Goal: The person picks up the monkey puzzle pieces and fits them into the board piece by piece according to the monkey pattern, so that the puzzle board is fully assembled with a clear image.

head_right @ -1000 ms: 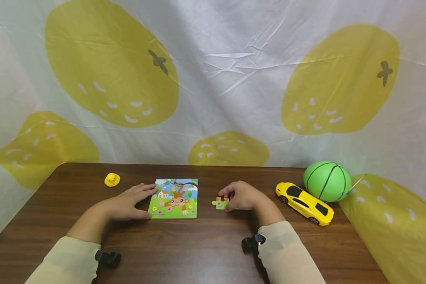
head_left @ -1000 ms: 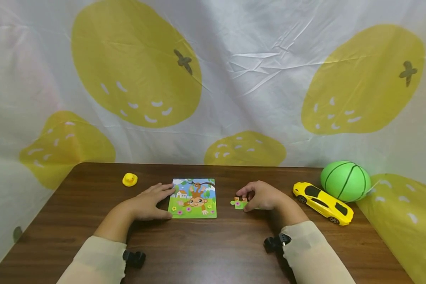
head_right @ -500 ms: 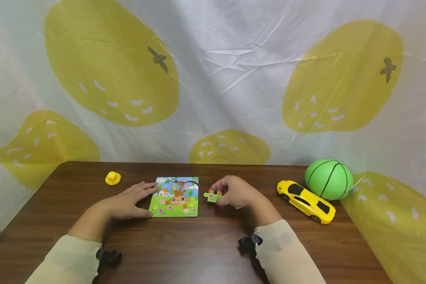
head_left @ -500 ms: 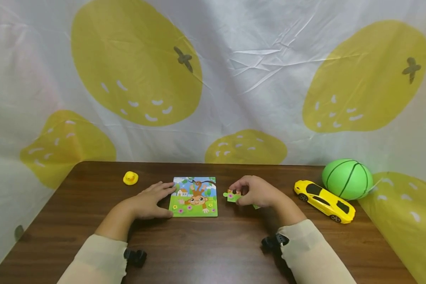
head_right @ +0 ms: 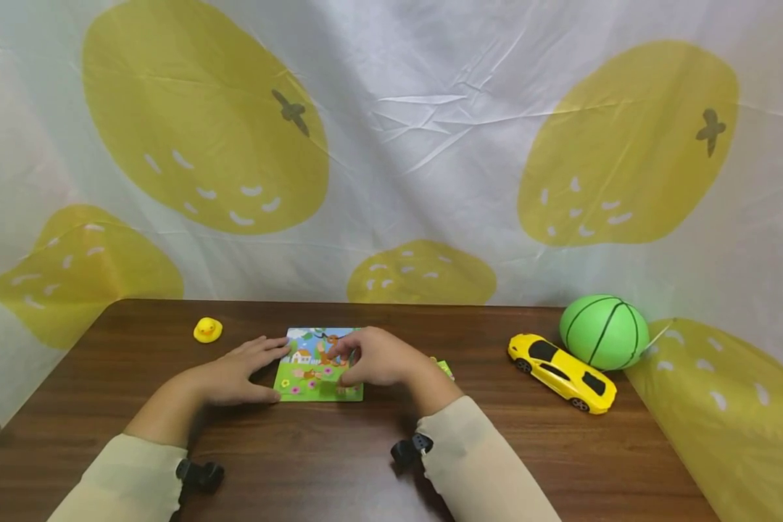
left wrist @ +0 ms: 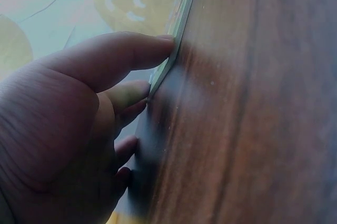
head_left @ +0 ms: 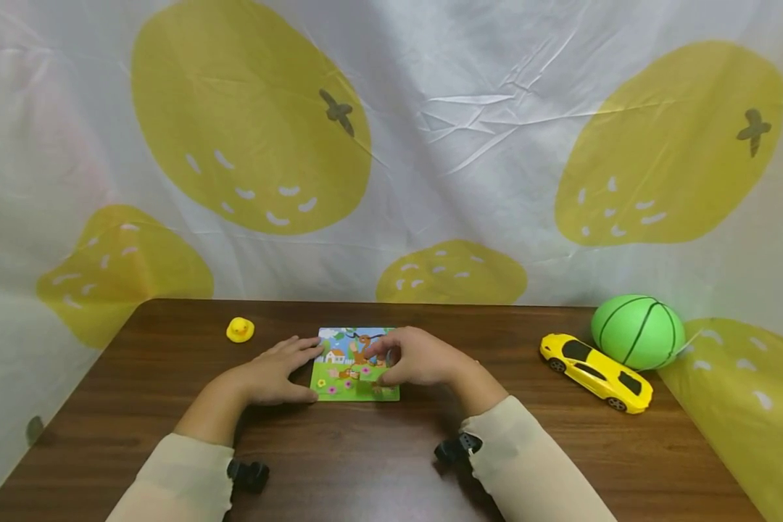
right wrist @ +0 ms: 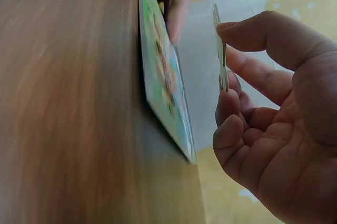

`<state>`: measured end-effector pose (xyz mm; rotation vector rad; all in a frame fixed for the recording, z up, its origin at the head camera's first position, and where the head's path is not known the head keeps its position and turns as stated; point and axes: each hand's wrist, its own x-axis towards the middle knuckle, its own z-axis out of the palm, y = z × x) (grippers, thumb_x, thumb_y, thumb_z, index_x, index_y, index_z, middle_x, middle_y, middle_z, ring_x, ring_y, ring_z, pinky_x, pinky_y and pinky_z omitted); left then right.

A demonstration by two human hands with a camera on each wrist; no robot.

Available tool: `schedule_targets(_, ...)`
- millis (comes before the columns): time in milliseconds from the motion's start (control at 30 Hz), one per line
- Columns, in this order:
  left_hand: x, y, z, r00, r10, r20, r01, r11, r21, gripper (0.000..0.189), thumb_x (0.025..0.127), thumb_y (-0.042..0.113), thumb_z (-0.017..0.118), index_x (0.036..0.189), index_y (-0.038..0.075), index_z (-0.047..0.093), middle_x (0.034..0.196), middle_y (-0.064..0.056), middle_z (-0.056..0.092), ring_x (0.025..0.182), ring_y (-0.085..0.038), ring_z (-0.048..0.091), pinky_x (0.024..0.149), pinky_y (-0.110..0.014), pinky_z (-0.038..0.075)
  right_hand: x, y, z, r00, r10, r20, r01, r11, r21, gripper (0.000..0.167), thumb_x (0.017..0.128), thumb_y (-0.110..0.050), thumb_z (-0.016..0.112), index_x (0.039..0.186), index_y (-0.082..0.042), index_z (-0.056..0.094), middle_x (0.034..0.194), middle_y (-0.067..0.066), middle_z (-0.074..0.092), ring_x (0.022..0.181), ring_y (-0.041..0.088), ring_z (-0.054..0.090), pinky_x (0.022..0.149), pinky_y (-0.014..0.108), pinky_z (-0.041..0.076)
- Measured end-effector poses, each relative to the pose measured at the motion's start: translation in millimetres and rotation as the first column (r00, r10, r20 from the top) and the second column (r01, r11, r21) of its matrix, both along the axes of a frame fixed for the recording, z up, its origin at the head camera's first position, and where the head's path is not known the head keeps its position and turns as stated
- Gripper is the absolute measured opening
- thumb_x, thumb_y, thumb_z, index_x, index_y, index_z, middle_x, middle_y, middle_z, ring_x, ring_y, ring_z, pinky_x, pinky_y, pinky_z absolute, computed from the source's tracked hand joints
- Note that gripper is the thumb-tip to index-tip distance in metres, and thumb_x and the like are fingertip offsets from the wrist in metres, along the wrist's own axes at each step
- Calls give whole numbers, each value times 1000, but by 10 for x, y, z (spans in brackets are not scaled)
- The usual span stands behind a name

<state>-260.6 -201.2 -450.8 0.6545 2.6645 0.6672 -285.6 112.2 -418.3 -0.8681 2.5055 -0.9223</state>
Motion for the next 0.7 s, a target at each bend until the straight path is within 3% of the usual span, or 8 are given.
schedule_targets(167, 1, 4, 9, 1000, -1, -1, 1, 1000, 1, 92, 92, 50, 75, 168, 14, 38, 179, -8, 27, 167, -47, 11, 130, -75, 13, -69, -160, 0, 1000, -3, 22, 4, 1000, -18, 43, 85, -13, 83, 127, -22, 78, 117, -6, 79, 81, 10, 64, 71, 26, 55)
schedule_targets(500, -2, -10, -10, 1000, 5, 2, -5, 1000, 2, 93, 92, 53, 75, 168, 17, 38, 180, -5, 26, 168, -45, 11, 130, -75, 13, -120, -256, -163, 992, 39, 119, -33, 998, -57, 43, 87, -12, 83, 130, -16, 77, 124, 1, 78, 82, 10, 67, 74, 27, 57)
schedule_targets(700, -8, -4, -9, 1000, 4, 17, -4, 1000, 2, 93, 92, 54, 75, 168, 17, 37, 180, -4, 25, 168, -44, 9, 130, -75, 12, -119, -279, -238, 993, 40, 108, -38, 999, -18, 40, 86, -12, 84, 125, -16, 80, 110, -2, 76, 91, 9, 63, 77, 25, 55)
